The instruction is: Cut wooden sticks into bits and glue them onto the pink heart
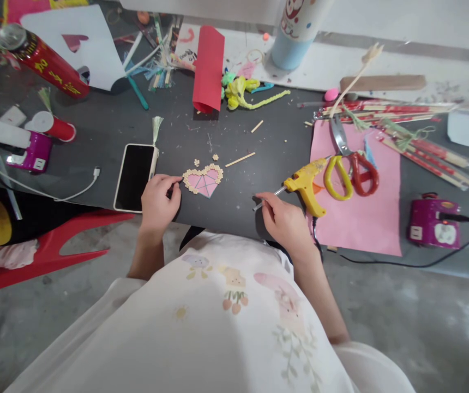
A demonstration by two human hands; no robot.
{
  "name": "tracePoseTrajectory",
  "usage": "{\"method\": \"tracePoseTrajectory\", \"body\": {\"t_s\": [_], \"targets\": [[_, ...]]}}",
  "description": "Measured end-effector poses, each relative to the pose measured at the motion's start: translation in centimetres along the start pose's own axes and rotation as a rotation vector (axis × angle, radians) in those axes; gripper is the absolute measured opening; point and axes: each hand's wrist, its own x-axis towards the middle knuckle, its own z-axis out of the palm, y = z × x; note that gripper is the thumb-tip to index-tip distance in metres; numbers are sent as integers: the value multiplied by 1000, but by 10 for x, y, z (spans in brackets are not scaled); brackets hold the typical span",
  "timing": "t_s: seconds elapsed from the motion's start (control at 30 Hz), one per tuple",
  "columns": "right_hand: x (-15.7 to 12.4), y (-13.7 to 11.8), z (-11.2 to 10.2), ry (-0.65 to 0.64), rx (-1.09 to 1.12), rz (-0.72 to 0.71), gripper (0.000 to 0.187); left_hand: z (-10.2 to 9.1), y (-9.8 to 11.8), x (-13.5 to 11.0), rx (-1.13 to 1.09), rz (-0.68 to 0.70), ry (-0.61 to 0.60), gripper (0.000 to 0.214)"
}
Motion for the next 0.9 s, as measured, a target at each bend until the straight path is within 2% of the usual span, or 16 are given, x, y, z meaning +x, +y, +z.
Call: {"method": "tracePoseTrajectory", "body": {"t_s": [0.9], "targets": [[-5, 1, 2, -29, 8, -33, 30, -4, 5, -11, 69, 37, -45, 26]]}}
